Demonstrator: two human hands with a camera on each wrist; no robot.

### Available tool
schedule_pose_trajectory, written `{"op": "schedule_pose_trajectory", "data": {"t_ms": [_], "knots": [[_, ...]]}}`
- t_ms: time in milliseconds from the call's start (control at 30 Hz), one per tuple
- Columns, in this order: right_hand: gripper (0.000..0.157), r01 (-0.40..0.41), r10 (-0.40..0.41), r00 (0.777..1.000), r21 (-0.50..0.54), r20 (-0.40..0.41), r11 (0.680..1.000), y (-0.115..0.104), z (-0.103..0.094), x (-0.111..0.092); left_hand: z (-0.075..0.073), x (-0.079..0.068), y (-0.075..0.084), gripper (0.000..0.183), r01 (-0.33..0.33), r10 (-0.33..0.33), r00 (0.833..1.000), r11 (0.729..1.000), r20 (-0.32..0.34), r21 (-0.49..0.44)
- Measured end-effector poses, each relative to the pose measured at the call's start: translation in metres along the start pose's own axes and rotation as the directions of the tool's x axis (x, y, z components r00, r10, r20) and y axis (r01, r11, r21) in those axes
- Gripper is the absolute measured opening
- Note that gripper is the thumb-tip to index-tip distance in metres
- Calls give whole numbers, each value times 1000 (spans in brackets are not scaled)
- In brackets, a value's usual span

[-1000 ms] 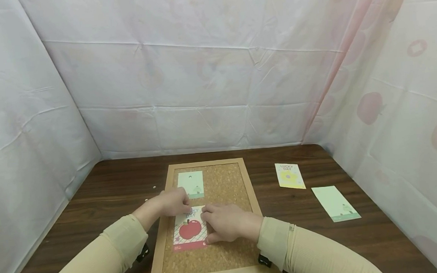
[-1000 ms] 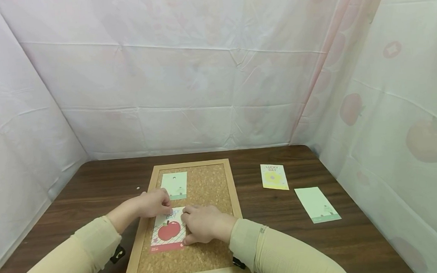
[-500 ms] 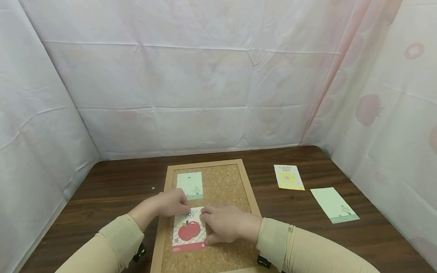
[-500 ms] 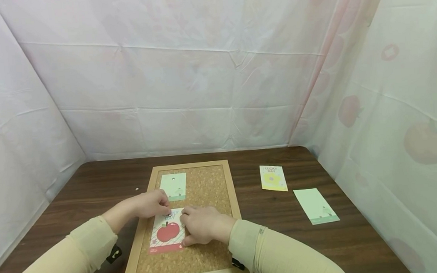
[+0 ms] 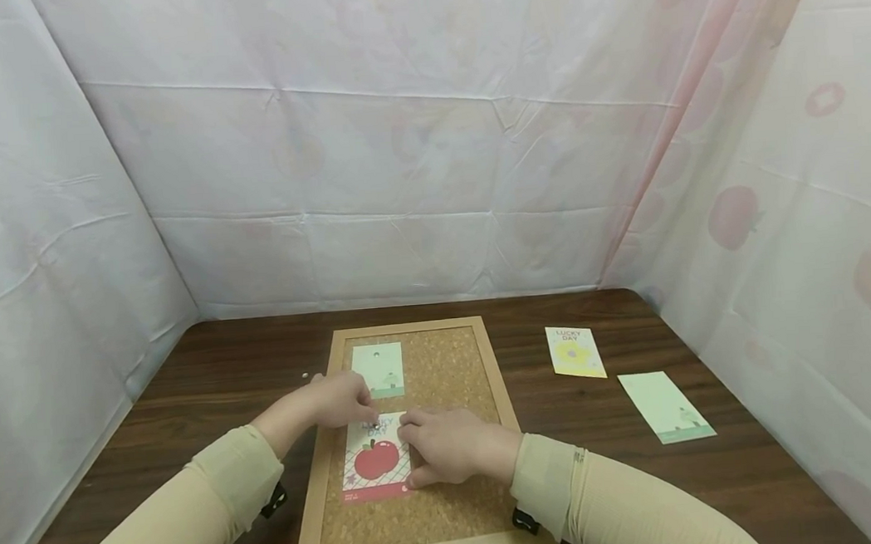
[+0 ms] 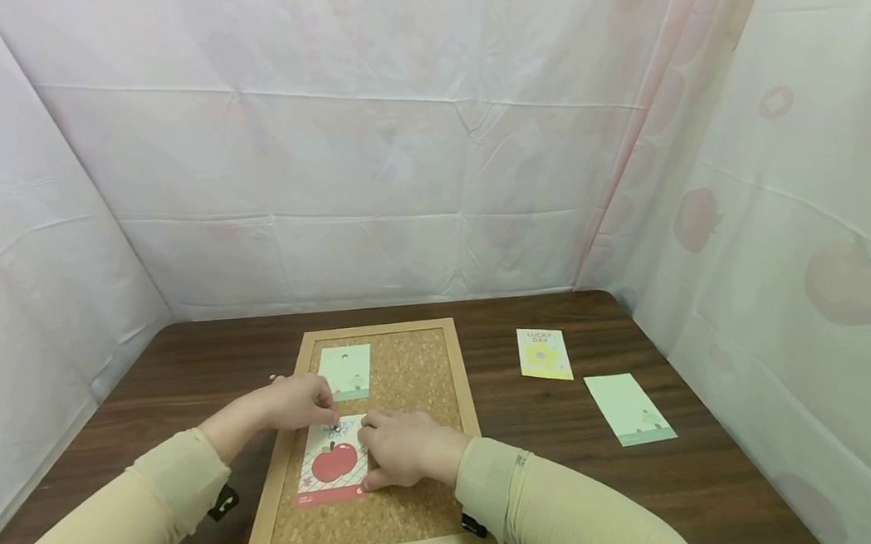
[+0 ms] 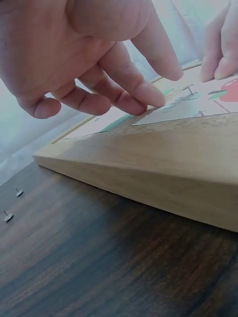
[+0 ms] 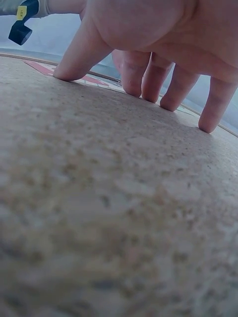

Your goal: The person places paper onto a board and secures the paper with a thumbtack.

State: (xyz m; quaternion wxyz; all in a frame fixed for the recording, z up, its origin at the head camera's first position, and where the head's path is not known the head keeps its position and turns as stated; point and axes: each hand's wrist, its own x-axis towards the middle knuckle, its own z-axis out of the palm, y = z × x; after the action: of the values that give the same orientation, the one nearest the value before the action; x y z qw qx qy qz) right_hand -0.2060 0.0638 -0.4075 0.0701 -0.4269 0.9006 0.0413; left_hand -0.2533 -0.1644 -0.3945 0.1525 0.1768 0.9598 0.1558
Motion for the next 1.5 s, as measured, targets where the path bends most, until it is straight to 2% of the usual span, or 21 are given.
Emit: {"op": "schedule_pose_trajectory", "data": {"t_ms": [200,367,600,1067,1500], "knots": [[59,-4,4,1000,0,0,1000,0,0,1,2,1,2,21,3,-1,999,999,-38,52],[60,1,-1,1000,6,2,1000,0,1,1,6,3,2,21,24,-20,999,997,-49,70],[59,-1,1,1000,9,-1,1000,1,3,1,9,5,2,26,20,-13,998,995,-68,94],[59,-1,1,1000,17,-3,1000,2,5,2,9,5,5,23,26,-17,997,991,-73,129],[60,1,-1,1000,12,1,1000,1,4,3,6,2,8,28,24,-16,997,993,-70,119]]}}
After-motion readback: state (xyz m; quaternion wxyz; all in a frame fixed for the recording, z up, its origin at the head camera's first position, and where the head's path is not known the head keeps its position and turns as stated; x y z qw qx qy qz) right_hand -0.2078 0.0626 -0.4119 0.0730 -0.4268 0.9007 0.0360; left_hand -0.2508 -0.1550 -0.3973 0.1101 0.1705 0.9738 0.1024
